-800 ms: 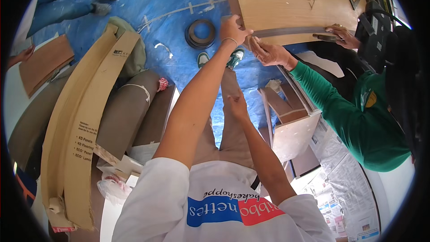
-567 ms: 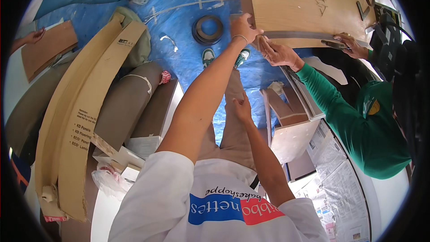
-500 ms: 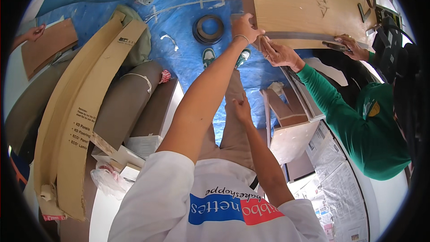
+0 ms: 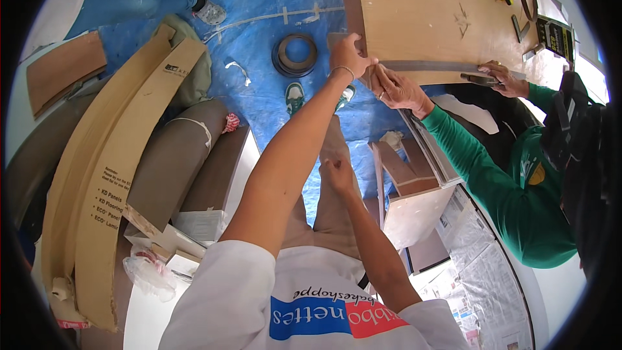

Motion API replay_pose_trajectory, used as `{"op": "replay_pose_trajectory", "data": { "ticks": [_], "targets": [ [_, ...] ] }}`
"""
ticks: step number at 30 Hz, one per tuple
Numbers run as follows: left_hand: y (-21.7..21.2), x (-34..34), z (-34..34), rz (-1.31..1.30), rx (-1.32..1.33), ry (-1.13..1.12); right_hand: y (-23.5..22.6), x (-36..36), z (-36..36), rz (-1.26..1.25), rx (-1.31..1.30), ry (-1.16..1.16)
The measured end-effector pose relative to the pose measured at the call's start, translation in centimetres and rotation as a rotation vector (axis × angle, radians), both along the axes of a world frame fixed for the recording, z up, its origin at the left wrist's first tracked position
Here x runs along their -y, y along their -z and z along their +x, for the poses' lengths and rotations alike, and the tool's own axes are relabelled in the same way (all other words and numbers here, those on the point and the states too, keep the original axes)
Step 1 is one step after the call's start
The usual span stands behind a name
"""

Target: The person assists in assembling furniture in a room under renovation. They handle wooden panels, apply adhesive tape to a circular object, and move around the workspace while other workers use tools like hammers and drills.

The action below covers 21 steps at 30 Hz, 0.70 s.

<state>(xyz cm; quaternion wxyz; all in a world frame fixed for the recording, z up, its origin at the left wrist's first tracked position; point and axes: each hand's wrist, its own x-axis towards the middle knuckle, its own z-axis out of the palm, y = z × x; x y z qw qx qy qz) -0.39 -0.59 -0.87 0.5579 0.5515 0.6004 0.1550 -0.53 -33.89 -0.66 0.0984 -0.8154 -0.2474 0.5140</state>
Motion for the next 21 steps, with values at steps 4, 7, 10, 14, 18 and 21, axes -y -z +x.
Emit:
{"op": "replay_pose_trajectory", "data": {
  "ticks": [4, 7, 10, 14, 18, 21],
  "targets": [
    [-0.7, -0.2, 0.1, -0.022, 0.006, -0.014, 1.4, 1.1, -0.2, 0.045, -0.003, 0.089],
    [-0.3, -0.4, 0.1, -0.053, 0.035, -0.008, 1.4, 1.0, -0.3, 0.067, 0.014, 0.098],
    [0.3, -0.5, 0.5, -0.038, 0.074, -0.015, 0.9, 0.0, -0.3, 0.052, -0.006, 0.115],
    [3.7, 0.2, 0.5, 0.009, 0.142, -0.085, 1.3, 0.2, -0.6, 0.128, 0.041, 0.103],
    [1.3, 0.1, 0.6, -0.011, 0.042, 0.004, 1.7, 0.7, -0.3, 0.038, -0.021, 0.078],
    [-0.1, -0.1, 0.5, -0.031, 0.092, -0.015, 0.9, 0.3, 0.0, 0.029, -0.005, 0.067]
  ]
}}
